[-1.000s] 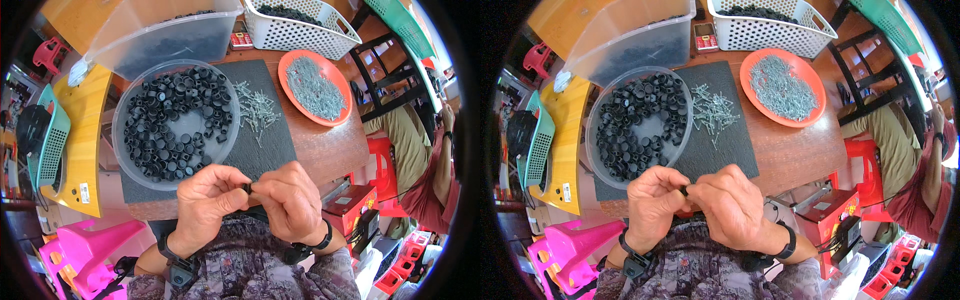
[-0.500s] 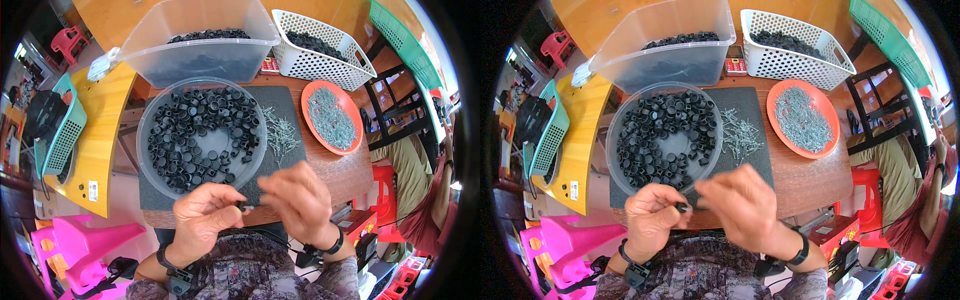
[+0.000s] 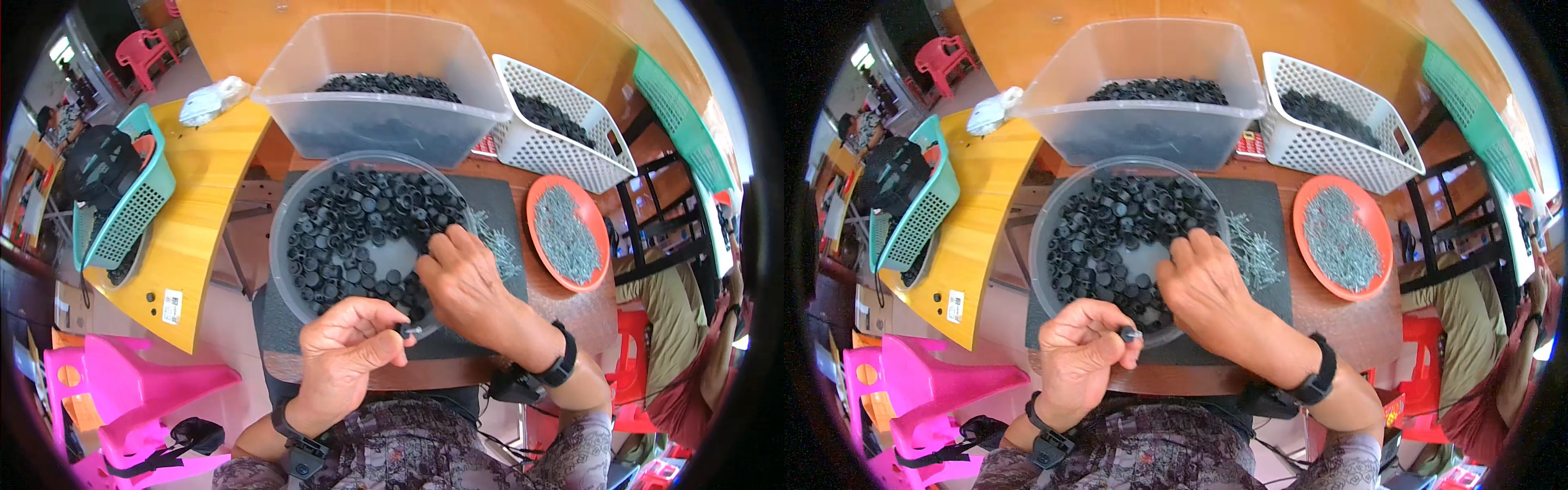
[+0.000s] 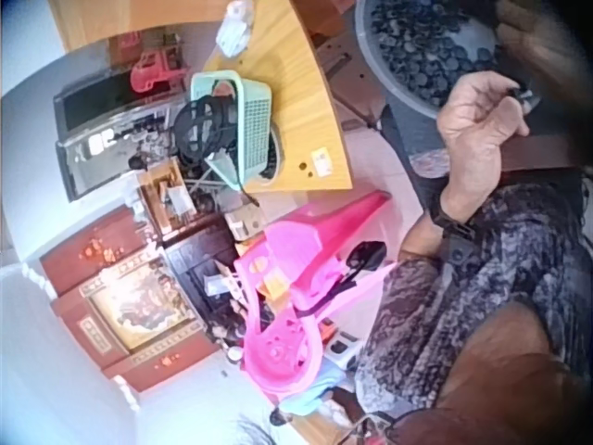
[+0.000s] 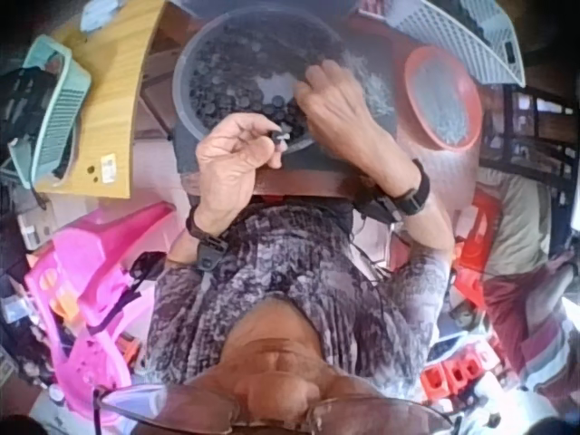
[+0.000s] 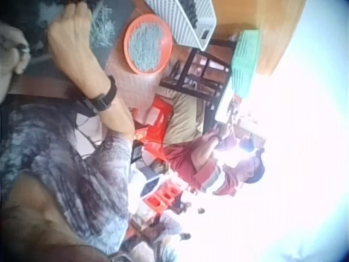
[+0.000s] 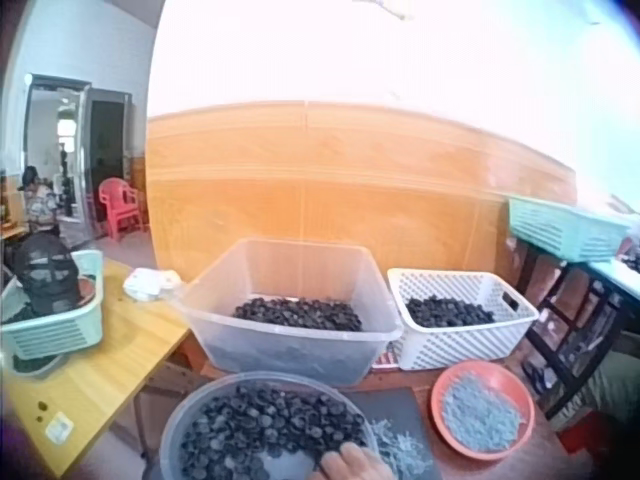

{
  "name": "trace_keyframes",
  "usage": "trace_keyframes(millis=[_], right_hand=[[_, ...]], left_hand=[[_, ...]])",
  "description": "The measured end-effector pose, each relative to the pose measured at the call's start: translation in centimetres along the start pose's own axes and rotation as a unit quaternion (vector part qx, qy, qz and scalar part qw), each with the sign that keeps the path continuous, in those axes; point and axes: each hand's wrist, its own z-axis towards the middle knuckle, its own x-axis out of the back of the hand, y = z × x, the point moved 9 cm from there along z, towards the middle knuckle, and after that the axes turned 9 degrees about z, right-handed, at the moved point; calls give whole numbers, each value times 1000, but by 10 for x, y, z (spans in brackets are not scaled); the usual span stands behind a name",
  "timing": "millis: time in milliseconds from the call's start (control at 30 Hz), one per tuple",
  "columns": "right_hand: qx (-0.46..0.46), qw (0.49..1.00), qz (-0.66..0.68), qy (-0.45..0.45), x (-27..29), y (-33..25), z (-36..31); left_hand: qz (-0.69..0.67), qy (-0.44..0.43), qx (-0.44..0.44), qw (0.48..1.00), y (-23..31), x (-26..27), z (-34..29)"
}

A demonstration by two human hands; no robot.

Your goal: Assembling small black plastic components by hand, inserting pins into the caps.

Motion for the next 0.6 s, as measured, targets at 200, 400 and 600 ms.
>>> trace_keyframes(millis=[200,400,600], right_hand=[[-27,986,121,115,29,-10,-15],[-189,898,328,224,38,-4,-46],[-181,853,406,275,35,-6,-63]], left_hand=[[-11,14,33,999,-5,-2,1],[-13,-28,13,999,-6,-15,0],[-20,-58,-17,998,-3,-26,-4]])
